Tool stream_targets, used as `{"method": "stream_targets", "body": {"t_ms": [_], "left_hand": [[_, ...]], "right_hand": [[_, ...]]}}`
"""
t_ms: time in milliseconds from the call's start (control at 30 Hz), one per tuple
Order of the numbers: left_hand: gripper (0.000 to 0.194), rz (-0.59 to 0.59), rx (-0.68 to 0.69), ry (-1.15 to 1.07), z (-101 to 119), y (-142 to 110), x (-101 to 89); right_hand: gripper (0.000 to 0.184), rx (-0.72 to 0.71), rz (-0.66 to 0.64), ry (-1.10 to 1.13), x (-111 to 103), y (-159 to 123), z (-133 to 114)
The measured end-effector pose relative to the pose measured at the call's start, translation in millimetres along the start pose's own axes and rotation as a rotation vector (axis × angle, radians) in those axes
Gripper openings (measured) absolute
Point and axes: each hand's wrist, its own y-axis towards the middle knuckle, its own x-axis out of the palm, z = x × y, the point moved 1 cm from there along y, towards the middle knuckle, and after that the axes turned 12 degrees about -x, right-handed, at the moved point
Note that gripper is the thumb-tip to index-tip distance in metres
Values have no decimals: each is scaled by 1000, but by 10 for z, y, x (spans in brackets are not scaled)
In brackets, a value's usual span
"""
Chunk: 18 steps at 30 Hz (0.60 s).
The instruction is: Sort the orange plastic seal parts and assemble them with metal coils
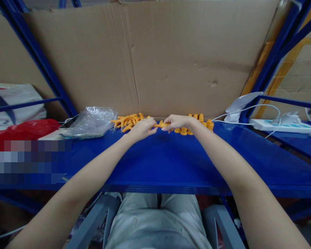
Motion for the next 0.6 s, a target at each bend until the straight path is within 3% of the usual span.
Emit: {"method": "stream_targets", "body": {"t_ms": [233, 367, 467, 600], "left_hand": [[15, -24, -85, -15, -55, 21, 16], [18, -78, -111, -7, -205, 27, 103], [23, -150, -94, -34, -324, 30, 197], [32, -172, -80, -80, -417, 29, 265]], "right_hand": [[45, 68, 38, -29, -70, 40, 39], [38, 176, 117, -248, -139, 123, 131], [27, 303, 58, -447, -114, 210, 212], [28, 436, -64, -584, -5, 366, 273]]}}
